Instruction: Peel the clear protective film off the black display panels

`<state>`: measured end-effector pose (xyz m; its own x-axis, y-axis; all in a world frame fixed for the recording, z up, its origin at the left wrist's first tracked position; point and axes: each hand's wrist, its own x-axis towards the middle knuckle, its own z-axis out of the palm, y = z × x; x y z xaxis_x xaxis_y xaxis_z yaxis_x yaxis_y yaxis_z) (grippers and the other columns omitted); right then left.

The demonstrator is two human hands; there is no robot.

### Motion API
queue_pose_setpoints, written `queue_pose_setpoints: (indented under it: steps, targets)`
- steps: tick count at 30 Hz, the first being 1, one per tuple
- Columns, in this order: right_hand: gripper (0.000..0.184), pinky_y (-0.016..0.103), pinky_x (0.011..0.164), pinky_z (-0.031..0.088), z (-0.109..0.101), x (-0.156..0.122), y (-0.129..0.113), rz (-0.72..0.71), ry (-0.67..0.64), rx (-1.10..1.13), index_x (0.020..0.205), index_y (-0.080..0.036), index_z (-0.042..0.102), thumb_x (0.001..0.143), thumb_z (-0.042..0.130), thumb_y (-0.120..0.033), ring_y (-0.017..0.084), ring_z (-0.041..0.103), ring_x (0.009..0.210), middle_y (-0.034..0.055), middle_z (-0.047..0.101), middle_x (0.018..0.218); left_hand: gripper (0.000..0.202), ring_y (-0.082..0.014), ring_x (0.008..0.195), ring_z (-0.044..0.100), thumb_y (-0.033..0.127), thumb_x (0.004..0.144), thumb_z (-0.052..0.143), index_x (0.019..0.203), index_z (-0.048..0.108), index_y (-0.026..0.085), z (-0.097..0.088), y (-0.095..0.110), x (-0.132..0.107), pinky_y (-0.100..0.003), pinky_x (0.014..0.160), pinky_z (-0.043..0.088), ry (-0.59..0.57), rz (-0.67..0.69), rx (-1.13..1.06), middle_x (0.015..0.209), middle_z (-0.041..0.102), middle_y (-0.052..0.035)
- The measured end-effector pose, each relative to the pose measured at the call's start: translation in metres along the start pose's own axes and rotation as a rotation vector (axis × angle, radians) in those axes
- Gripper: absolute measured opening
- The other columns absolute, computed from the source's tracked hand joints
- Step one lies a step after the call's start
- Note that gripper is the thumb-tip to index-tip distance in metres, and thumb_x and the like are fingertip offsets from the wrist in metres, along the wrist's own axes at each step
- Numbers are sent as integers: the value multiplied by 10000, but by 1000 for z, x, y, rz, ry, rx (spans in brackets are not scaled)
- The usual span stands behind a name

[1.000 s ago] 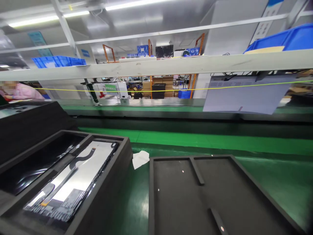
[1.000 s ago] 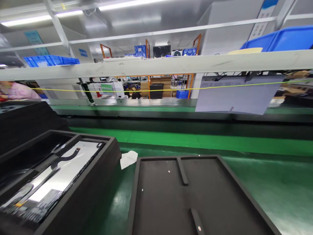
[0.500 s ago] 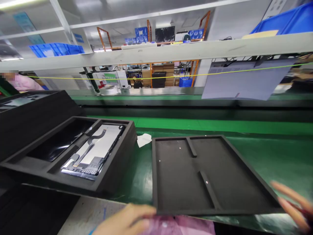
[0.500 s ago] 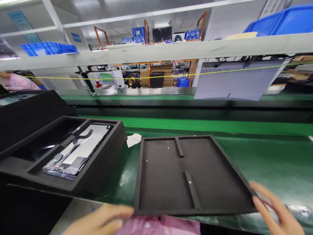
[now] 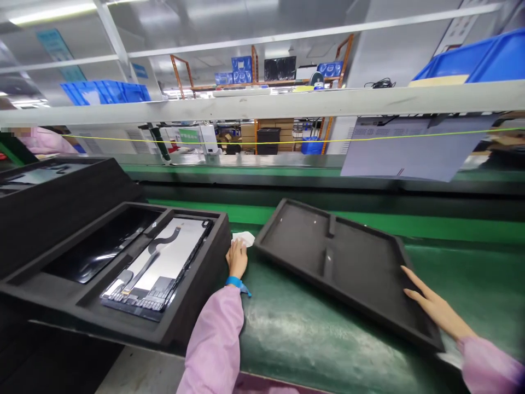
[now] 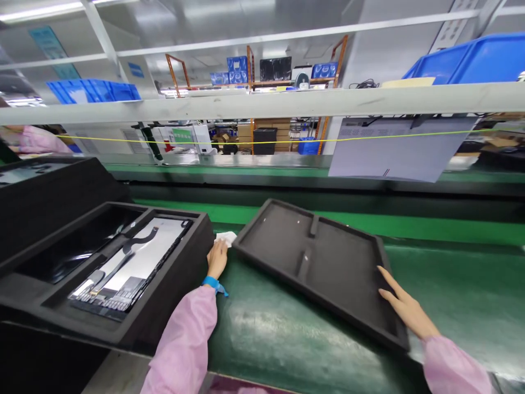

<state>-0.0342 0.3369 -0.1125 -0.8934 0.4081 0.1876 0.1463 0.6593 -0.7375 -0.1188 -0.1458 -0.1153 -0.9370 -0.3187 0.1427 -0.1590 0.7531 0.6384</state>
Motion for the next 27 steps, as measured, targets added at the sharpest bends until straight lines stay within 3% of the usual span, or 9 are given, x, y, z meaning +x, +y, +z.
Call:
queue_pose_setpoints:
  steps: [2, 4, 7, 11, 15, 18, 22, 24, 27]
  targets:
    - [460, 315, 511, 427, 27, 6, -28, 83, -83, 98, 978, -260, 701, 572, 636, -467, 197, 611, 584, 140, 668, 814, 368, -299, 1327, 397, 279, 899, 568, 1254, 546, 182, 16, 3, -2, -567, 1078, 318, 41, 0, 54, 1430, 440, -118]
    - [437, 267, 419, 384, 67, 16, -63, 188, -114, 183, 1053, -192, 630, 756, 566, -506, 134, 481, 417, 44, 574, 602, 404, -313, 1372, 330, 274, 902, 561, 1292, 518, 181, 33, 11, -3, -588, 1105, 255, 65, 11, 98, 1469, 395, -125]
    - [392, 185, 465, 419, 138, 34, -126, 235, -143, 315, 1104, -124, 540, 947, 464, -474, 58, 470, 496, -18, 532, 692, 421, -313, 1390, 303, 274, 908, 547, 1314, 502, 170, 50, 22, -1, -579, 1123, 220, 69, 50, 135, 1476, 387, -138]
    - [355, 199, 537, 481, 230, 48, -204, 186, -260, 422, 1106, -118, 540, 962, 476, -435, 69, 531, 601, 12, 571, 815, 398, -301, 1371, 335, 268, 911, 539, 1295, 512, 166, 53, 25, 4, -559, 1110, 257, 67, 86, 142, 1462, 403, -133]
    - [322, 221, 586, 510, 293, 44, -244, 49, -365, 426, 1139, -123, 533, 956, 501, -387, 82, 559, 649, 24, 586, 869, 230, -243, 1172, 530, 265, 907, 554, 1101, 615, 158, 43, 23, 8, -483, 983, 429, 31, 88, 127, 1238, 583, -94]
    - [301, 218, 585, 510, 314, 37, -250, -95, -442, 381, 1142, -125, 536, 951, 516, -358, 79, 557, 636, 19, 590, 859, 172, -195, 977, 612, 288, 902, 567, 943, 637, 135, 38, 25, 10, -421, 878, 491, -30, 85, 122, 1001, 651, -58]
    - [274, 217, 590, 510, 317, 30, -246, -268, -468, 271, 1097, -119, 567, 944, 536, -344, 72, 550, 620, 7, 591, 820, 195, -185, 924, 619, 316, 906, 559, 897, 631, 134, 35, 30, 10, -412, 863, 488, -78, 80, 122, 921, 653, -44]
    - [274, 263, 678, 530, 315, 27, -245, -309, -366, 203, 1106, -130, 576, 948, 525, -348, 94, 577, 693, 21, 605, 866, 198, -190, 942, 614, 319, 906, 558, 899, 630, 135, 36, 31, 9, -419, 874, 480, -89, 81, 119, 926, 651, -45]
    - [273, 383, 909, 488, 313, 24, -243, -312, -120, 92, 1150, -160, 577, 952, 506, -334, 167, 576, 982, 67, 596, 1078, 192, -189, 944, 610, 313, 906, 558, 892, 629, 135, 36, 31, 8, -417, 876, 477, -99, 82, 115, 933, 649, -45]
